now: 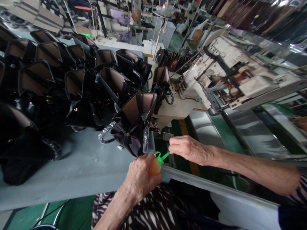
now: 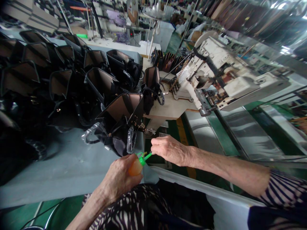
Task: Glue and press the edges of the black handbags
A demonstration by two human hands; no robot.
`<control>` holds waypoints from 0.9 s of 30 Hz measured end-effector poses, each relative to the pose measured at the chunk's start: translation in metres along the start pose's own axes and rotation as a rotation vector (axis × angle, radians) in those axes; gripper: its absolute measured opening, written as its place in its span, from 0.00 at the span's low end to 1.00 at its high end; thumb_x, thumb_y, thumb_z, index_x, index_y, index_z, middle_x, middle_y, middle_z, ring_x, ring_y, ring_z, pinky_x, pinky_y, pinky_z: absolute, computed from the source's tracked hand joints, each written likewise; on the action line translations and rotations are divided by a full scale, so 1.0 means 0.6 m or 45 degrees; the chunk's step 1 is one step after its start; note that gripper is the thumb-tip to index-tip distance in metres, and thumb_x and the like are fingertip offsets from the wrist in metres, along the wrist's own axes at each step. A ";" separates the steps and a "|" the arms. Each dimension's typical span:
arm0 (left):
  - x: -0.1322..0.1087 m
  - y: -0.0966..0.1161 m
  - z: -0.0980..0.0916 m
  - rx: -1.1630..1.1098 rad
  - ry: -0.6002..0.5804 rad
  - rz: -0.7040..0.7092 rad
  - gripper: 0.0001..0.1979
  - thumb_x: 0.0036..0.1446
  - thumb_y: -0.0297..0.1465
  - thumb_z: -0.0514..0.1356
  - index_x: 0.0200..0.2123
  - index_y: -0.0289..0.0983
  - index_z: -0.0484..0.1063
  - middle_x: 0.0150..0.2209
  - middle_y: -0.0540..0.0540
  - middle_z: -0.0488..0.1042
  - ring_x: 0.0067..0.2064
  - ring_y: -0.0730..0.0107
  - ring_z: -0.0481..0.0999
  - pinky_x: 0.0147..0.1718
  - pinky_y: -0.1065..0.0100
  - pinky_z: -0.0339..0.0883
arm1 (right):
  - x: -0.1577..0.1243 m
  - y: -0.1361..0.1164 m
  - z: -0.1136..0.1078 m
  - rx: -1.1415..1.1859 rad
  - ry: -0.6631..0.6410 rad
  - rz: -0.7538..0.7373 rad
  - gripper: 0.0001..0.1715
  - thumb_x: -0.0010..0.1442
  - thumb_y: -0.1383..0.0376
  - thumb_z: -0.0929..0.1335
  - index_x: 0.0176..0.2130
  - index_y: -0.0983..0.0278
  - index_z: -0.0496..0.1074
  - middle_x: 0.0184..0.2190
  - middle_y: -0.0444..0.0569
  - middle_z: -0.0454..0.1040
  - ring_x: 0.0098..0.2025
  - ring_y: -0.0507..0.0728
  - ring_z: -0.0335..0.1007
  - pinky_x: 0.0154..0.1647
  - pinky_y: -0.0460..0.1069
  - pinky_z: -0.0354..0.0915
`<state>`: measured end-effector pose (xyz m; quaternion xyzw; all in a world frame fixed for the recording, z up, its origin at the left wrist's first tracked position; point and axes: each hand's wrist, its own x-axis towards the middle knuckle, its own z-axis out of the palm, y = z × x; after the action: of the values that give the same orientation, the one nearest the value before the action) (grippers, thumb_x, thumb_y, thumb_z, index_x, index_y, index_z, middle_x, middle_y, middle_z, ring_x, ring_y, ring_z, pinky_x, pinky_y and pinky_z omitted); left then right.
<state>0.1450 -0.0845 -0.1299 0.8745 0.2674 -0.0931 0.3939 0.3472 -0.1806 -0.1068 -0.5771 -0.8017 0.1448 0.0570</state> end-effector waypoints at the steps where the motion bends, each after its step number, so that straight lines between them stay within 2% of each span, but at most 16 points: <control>1: -0.001 0.001 0.000 0.002 0.001 -0.005 0.07 0.43 0.33 0.57 0.28 0.39 0.63 0.31 0.50 0.71 0.31 0.68 0.70 0.27 0.70 0.56 | -0.001 -0.001 0.001 0.034 -0.007 0.040 0.18 0.65 0.68 0.59 0.27 0.66 0.69 0.27 0.45 0.65 0.28 0.50 0.60 0.28 0.46 0.56; 6: 0.001 0.006 0.006 0.067 0.043 -0.016 0.06 0.45 0.32 0.57 0.30 0.39 0.65 0.33 0.49 0.72 0.34 0.66 0.71 0.30 0.69 0.59 | -0.006 -0.006 0.008 0.154 0.067 0.209 0.17 0.65 0.68 0.60 0.26 0.66 0.69 0.27 0.45 0.65 0.28 0.50 0.62 0.29 0.46 0.58; 9: 0.002 0.010 0.012 0.117 0.071 -0.017 0.07 0.46 0.32 0.56 0.32 0.39 0.66 0.34 0.48 0.72 0.38 0.64 0.71 0.33 0.68 0.61 | -0.007 -0.008 0.014 0.144 0.110 0.254 0.15 0.64 0.68 0.61 0.27 0.66 0.70 0.26 0.45 0.65 0.29 0.50 0.62 0.29 0.46 0.58; 14: -0.001 0.016 0.018 0.218 0.075 -0.045 0.09 0.48 0.33 0.56 0.35 0.39 0.67 0.36 0.47 0.73 0.40 0.61 0.71 0.32 0.67 0.62 | -0.008 -0.013 0.024 0.113 0.132 0.346 0.13 0.63 0.70 0.62 0.28 0.67 0.69 0.27 0.46 0.66 0.29 0.51 0.64 0.30 0.46 0.59; 27: -0.002 0.022 0.030 0.341 0.068 -0.035 0.10 0.51 0.33 0.56 0.38 0.39 0.66 0.36 0.46 0.72 0.40 0.60 0.71 0.36 0.65 0.64 | -0.015 -0.017 0.042 -0.106 0.194 0.359 0.15 0.65 0.68 0.59 0.28 0.65 0.65 0.28 0.48 0.66 0.30 0.53 0.63 0.29 0.47 0.60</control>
<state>0.1521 -0.1054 -0.1331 0.9177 0.2749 -0.1098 0.2650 0.3340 -0.1961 -0.1272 -0.6950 -0.7115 0.0739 0.0728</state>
